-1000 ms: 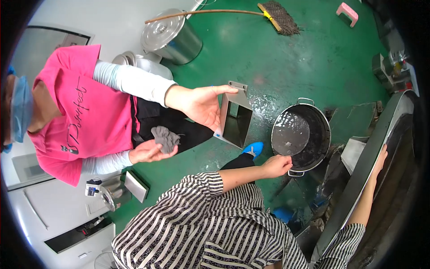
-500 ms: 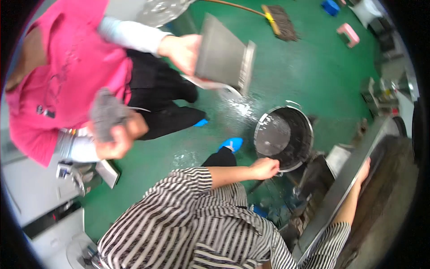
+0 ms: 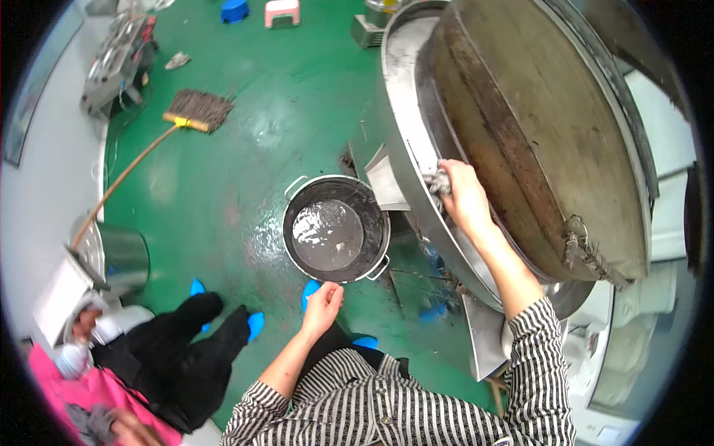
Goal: Cleaning the surfaces and components of a large industrial food processing machine using a cloth and water.
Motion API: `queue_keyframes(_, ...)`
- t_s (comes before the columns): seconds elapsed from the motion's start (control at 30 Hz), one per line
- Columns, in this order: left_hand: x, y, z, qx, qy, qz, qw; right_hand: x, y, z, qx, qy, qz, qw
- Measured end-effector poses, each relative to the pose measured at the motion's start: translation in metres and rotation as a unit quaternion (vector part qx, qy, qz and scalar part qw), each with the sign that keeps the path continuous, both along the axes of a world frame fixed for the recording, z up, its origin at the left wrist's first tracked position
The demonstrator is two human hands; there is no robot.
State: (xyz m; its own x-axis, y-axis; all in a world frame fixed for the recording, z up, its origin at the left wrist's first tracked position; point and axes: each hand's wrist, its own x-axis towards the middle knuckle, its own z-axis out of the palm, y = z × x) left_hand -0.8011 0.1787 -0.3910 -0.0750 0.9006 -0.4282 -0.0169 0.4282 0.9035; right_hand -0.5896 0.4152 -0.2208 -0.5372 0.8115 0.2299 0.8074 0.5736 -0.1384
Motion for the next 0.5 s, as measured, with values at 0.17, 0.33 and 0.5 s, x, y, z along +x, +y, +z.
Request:
queue_keyframes(0.17,0.001,0.084,0.037,0.101,0.096,-0.018,0.990,0.032,-0.044,-0.018,-0.044,-0.036,0.042,0.997)
queue_keyframes(0.33,0.014,0.167,0.051,0.306,0.188,-0.049,0.932,0.031,-0.025,-0.044,-0.100,0.053,0.033,0.993)
queue_keyframes(0.5,0.036,0.236,0.049,0.362,0.360,0.062,0.858,0.002,0.020,-0.062,-0.022,0.054,0.028,0.998)
